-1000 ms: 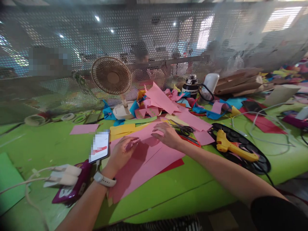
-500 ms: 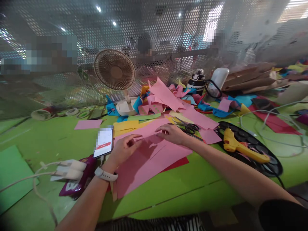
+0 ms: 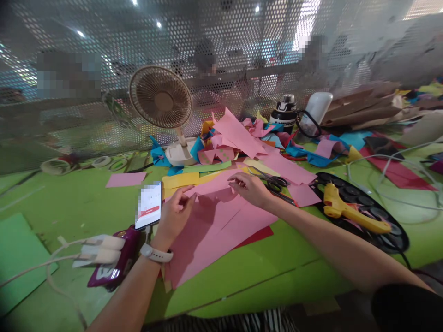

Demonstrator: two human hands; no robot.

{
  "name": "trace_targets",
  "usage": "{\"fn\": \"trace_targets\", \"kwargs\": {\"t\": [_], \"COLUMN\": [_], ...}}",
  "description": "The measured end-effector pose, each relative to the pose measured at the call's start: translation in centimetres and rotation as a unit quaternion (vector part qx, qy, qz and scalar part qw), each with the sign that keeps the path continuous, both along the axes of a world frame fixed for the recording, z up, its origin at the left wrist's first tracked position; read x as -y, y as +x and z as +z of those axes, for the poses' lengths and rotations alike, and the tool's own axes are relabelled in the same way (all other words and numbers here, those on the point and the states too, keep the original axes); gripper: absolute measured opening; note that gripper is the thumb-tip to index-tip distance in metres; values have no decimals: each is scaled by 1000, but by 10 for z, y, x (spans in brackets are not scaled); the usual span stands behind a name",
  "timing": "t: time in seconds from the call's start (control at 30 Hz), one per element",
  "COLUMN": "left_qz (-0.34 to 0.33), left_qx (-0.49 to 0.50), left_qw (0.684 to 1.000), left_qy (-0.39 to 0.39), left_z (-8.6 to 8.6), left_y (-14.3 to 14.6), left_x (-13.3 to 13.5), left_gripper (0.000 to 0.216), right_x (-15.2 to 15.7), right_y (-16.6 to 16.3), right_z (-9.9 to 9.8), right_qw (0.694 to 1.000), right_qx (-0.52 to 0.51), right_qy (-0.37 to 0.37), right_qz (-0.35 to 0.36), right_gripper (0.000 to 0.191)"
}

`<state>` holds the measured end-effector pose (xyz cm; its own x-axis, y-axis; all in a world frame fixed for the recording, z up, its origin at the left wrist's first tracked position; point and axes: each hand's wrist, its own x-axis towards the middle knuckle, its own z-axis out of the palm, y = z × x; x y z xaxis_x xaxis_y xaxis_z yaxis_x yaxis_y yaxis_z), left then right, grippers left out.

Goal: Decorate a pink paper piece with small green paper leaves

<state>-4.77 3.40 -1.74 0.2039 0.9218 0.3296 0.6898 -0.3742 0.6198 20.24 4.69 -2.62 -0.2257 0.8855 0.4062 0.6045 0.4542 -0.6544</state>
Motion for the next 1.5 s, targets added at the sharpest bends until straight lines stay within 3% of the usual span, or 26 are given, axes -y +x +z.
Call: {"fn": "trace_targets", "kwargs": {"t": [0.2, 0.43, 0.53, 0.7, 0.8, 0.97, 1.5], "left_qz": [15, 30, 27, -9, -26, -53, -40], "left_qx": [31, 27, 25, -4, -26, -17, -30], "left_qw": [999, 998, 998, 999, 998, 998, 997], "left_qy": [-22, -44, -43, -48, -46, -30, -57], "left_z": [0, -4, -3, 2, 3, -1, -10], "left_y": [-2, -4, -4, -1, 0, 0, 0], "left_x": [-1, -6, -5, 2, 4, 1, -1], "left_gripper": [30, 29, 29, 34, 37, 40, 38], "right_x": [-2, 4, 5, 5, 7, 16, 22], "right_y": [7, 18, 23, 25, 19, 8, 10], "right_z": [9, 53, 60, 34, 14, 1, -6], "right_qw": [998, 983, 979, 964, 958, 961, 968], "right_qx": [-50, -173, -181, -149, -119, -100, -65], "right_qy": [-32, -64, -90, -221, -261, -253, -230], "right_qz": [-3, -10, -11, 10, 22, 45, 78], "right_gripper": [21, 23, 22, 23, 27, 39, 32]}}
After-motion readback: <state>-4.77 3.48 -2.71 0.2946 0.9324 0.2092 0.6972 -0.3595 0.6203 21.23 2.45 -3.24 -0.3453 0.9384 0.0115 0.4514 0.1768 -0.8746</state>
